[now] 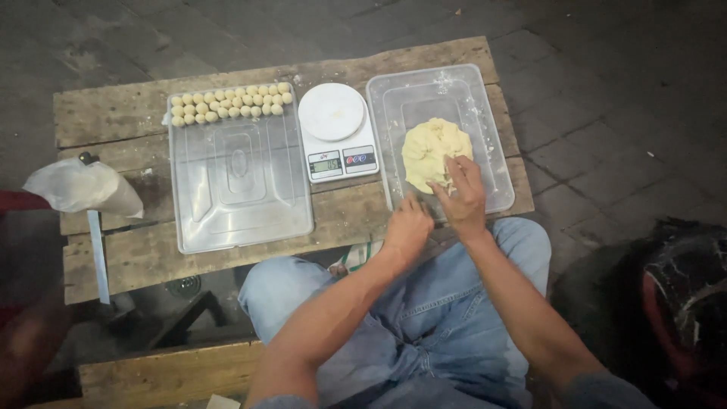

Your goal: Portioning dough by weight using a digital scale and rolling each portion into a small ball.

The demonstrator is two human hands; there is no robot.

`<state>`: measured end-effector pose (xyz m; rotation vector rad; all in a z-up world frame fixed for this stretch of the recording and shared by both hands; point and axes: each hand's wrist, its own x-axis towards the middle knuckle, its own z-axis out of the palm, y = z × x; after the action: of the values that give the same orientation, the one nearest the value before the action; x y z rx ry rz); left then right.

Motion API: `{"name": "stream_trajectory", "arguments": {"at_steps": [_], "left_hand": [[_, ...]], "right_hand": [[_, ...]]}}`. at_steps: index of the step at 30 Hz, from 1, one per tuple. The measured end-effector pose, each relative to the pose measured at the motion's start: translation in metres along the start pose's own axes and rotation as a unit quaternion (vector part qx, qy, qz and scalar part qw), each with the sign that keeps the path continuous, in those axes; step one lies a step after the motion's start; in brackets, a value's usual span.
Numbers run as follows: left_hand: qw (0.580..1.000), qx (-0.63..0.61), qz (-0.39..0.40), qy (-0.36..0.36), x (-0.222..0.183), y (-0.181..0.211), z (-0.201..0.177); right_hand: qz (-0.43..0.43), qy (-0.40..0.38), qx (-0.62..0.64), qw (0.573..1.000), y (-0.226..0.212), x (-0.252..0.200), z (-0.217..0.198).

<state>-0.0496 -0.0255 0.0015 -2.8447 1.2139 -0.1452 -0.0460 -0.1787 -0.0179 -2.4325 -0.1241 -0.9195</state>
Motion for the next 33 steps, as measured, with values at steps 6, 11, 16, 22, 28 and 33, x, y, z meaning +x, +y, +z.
{"name": "stream_trajectory", "arguments": {"at_steps": [6, 11, 16, 22, 28, 33], "left_hand": [[0.998, -0.055, -0.015, 0.032, 0.003, 0.001, 0.033], [0.994, -0.031, -0.035, 0.097, 0.002, 0.007, 0.053], [0.994, -0.037, -0.022, 0.100, -0.001, 0.004, 0.053], [0.993, -0.035, -0.038, 0.106, 0.006, 0.017, 0.084], [0.999, -0.023, -0.010, 0.042, 0.005, 0.011, 0.072], [0.992, -0.100, -0.038, 0.062, 0.010, 0.017, 0.082]], "right_hand": [[0.059, -0.020, -0.020, 0.998, 0.007, 0.004, 0.022], [0.111, -0.004, -0.036, 0.993, 0.001, -0.004, 0.026], [0.176, -0.042, -0.034, 0.983, 0.011, -0.015, 0.024], [0.371, -0.068, 0.030, 0.926, 0.004, -0.023, 0.006], [0.487, -0.051, 0.183, 0.852, -0.003, -0.029, -0.011], [0.550, -0.010, 0.397, 0.735, -0.055, 0.002, -0.035]]}}
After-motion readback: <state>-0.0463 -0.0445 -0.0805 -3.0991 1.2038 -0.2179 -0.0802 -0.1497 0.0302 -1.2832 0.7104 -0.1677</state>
